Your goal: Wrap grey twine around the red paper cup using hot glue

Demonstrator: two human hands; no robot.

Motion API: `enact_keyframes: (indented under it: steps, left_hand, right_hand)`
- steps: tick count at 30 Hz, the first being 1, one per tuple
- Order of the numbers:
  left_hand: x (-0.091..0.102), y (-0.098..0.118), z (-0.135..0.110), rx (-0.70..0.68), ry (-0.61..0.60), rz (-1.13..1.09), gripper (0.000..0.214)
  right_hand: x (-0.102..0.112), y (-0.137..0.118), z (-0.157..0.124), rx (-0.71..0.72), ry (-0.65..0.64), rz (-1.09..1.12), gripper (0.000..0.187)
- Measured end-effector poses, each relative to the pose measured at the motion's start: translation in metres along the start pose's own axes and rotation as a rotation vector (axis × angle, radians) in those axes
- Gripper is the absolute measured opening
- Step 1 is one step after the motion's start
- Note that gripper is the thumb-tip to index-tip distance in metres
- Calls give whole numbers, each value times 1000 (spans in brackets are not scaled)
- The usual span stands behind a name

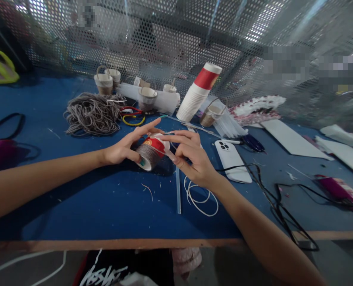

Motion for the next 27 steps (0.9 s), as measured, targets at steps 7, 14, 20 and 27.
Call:
enact_keyframes:
  steps: [7,14,20,27]
  left_hand:
    - [1,0,1,-6,10,0,106]
    - [1,-1,1,21,33,-23,107]
    - [4,-3,2,69,62,-54,106]
    - [1,0,4,41,38,-43,102]
  right_hand:
    - [0,2,-3,-16,-8,33,28]
    - [2,3,-4,-6,21,49,28]
    - [8,-1,-3,23,70,19,26]
    - [6,-2,-5,40,51,-30,25]
Point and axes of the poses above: each hand's wrist, its own z-axis towards the middle knuckle, its own x-axis out of the back of the hand, y = z × x, the point moved 10 cm from there along z, towards the middle knuckle, and after that the axes turned 14 degrees about y, right-handed, at the moved point
